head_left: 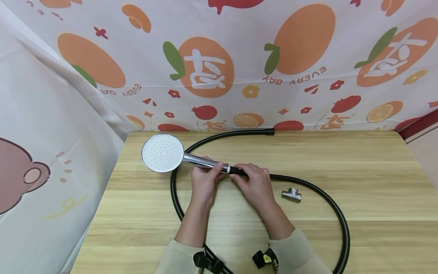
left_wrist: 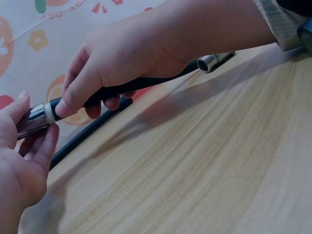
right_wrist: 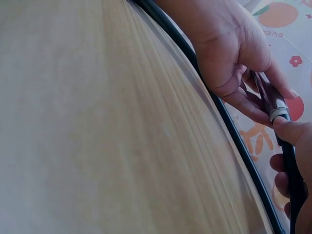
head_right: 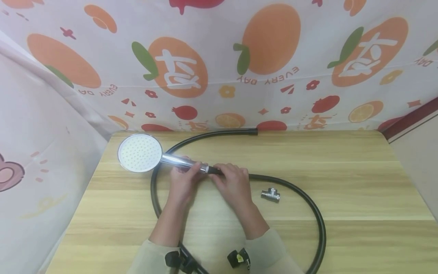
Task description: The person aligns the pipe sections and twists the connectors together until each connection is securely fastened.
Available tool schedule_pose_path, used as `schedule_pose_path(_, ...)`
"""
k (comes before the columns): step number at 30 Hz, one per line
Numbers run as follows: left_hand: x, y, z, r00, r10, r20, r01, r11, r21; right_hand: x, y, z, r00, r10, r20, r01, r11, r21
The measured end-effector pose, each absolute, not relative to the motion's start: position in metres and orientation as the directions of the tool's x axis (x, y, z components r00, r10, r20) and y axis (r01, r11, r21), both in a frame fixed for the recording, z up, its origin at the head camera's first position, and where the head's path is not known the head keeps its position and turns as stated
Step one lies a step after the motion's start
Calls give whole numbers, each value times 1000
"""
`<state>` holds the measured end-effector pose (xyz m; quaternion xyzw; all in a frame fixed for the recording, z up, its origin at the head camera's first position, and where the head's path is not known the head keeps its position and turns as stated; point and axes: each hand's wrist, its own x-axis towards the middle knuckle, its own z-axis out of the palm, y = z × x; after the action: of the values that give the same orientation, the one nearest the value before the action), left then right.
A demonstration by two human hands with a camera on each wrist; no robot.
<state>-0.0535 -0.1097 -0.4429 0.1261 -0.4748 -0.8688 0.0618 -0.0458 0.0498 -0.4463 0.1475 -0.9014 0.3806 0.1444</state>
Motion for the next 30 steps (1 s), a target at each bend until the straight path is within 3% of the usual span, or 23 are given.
schedule_pose_path(30,-53,-110,-441,-964,-218,-154,-7,-556,831,-46,50,-444,-915,-167,368,-379,669,-639)
